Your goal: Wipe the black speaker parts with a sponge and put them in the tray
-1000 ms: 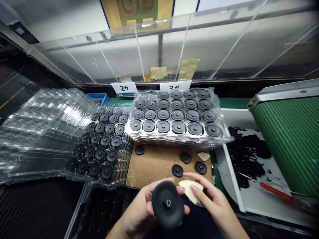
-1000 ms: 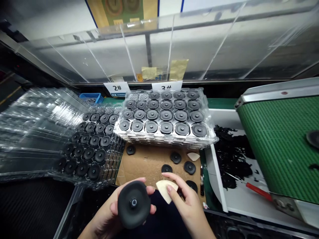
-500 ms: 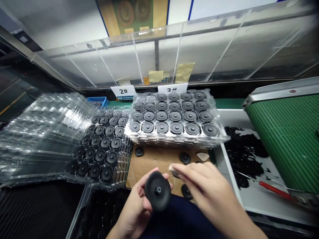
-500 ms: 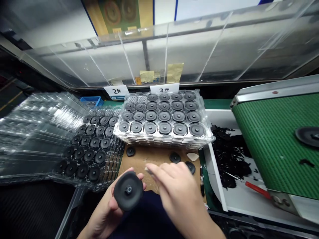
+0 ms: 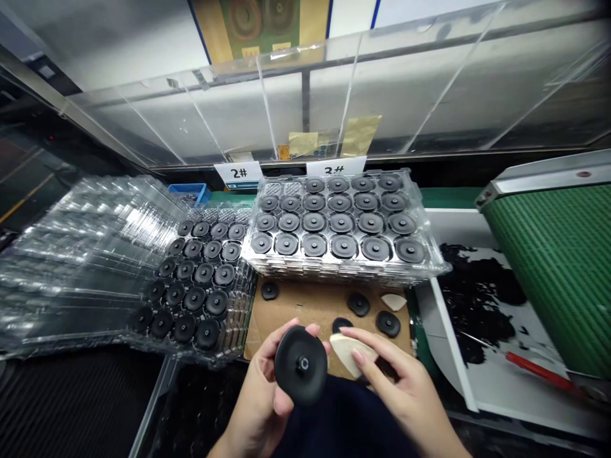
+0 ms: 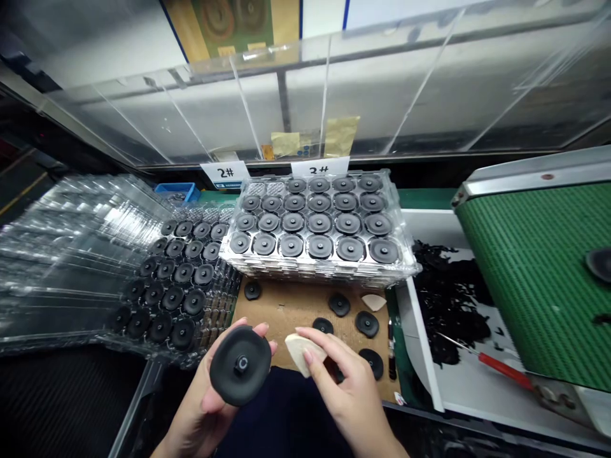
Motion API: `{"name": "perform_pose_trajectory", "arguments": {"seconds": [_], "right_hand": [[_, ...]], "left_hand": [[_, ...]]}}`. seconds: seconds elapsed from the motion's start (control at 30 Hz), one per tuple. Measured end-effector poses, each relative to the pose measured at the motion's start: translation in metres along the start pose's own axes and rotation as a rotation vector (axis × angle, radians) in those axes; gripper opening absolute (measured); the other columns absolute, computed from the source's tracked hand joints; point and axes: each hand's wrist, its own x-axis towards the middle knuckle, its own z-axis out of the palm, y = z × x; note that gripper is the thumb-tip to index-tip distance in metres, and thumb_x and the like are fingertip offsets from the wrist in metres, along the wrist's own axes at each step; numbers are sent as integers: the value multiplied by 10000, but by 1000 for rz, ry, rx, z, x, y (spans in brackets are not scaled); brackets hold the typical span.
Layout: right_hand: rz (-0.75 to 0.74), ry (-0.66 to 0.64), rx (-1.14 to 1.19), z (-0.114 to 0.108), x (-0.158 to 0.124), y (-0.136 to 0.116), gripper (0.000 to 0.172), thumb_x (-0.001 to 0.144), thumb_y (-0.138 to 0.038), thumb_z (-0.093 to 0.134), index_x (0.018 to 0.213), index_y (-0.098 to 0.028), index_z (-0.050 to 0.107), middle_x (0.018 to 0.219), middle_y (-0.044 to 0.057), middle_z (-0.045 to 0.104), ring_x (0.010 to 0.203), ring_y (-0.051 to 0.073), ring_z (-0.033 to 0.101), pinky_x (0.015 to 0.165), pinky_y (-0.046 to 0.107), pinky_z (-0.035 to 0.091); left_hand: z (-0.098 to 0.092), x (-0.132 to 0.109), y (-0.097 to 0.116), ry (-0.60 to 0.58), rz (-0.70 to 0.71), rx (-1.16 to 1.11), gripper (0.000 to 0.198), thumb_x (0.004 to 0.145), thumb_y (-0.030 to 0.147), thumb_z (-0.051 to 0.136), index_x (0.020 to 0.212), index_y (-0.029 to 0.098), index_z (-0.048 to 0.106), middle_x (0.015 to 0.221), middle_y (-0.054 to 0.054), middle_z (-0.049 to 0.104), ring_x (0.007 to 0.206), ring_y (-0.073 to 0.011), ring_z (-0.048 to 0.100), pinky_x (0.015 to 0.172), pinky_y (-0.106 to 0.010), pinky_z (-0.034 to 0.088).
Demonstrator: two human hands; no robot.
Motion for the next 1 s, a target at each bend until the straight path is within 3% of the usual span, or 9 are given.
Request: {"name": "perform_pose_trajectory", "arguments": {"seconds": [0.13, 0.2, 0.27, 0.47, 0.53, 0.63, 0.73, 0.9, 1.0], "right_hand": [[-228, 153, -40, -2, 4, -25, 263, 861, -205, 542, 1101, -292, 605, 992, 4, 704, 840, 159, 663, 685, 226, 530], [-483, 153, -52, 1, 9, -39, 372, 845, -113, 534, 1175, -282, 548, 955, 11, 705, 758, 151, 645, 660, 256, 505], [-570, 124, -96, 6, 12, -45, 393, 836, -74, 518, 1190, -241, 537, 924, 32, 709, 716, 161, 638, 661, 295, 488], [-92, -269, 131, 4, -14, -17, 179, 819, -418, 588, 915, -321, 704, 851, -13, 736, 767, 194, 686, 688, 274, 546], [64, -257, 207, 0, -20, -9, 211, 787, -462, 614, 889, -315, 726, 871, -5, 743, 802, 207, 690, 741, 280, 552], [201, -79, 220, -8, -16, -13, 242, 806, -435, 594, 931, -270, 720, 923, 19, 738, 804, 203, 691, 723, 249, 560], [47, 100, 136, -11, -3, -30, 213, 829, -378, 579, 966, -264, 695, 936, 19, 730, 791, 189, 687, 677, 215, 557], [-538, 134, -39, 2, 6, -46, 368, 810, -93, 548, 1152, -224, 580, 927, 41, 720, 713, 164, 661, 645, 253, 522], [-459, -39, 26, 8, -6, -35, 314, 814, -115, 545, 1097, -229, 617, 859, 39, 725, 668, 163, 662, 642, 258, 521]], "left_hand": [[6, 1, -4, 8, -7, 29, 715, 341, 374, 860, 1021, 250, 678, 1101, -91, 703, 1029, -320, 624, 944, -392, 438], [7, 3, -7, 40, 8, 71, 672, 349, 379, 856, 988, 252, 692, 1027, -81, 729, 1010, -296, 634, 916, -354, 457], [6, 5, -8, 83, 46, 103, 667, 340, 360, 863, 978, 262, 695, 1008, -68, 734, 1008, -272, 635, 878, -303, 477], [0, 4, -2, 93, 195, 34, 669, 383, 353, 855, 1022, 278, 673, 1128, -65, 693, 1023, -283, 634, 901, -319, 479], [2, 1, -1, 84, 211, 33, 678, 365, 354, 855, 1015, 273, 676, 1109, -65, 703, 1009, -281, 642, 892, -311, 486], [9, -2, -1, 93, 194, 27, 704, 318, 362, 854, 995, 268, 688, 1092, -64, 712, 995, -285, 651, 873, -306, 503], [14, -3, -3, 102, 166, 26, 718, 257, 352, 859, 953, 266, 704, 1046, -58, 730, 943, -289, 673, 814, -306, 538], [12, 0, -7, 158, 175, 80, 536, 355, 319, 864, 872, 276, 728, 918, -36, 764, 885, -203, 695, 773, -201, 530], [6, 3, -8, 148, 200, 62, 621, 311, 326, 869, 912, 296, 715, 1008, -29, 744, 946, -238, 677, 806, -243, 535]]}}
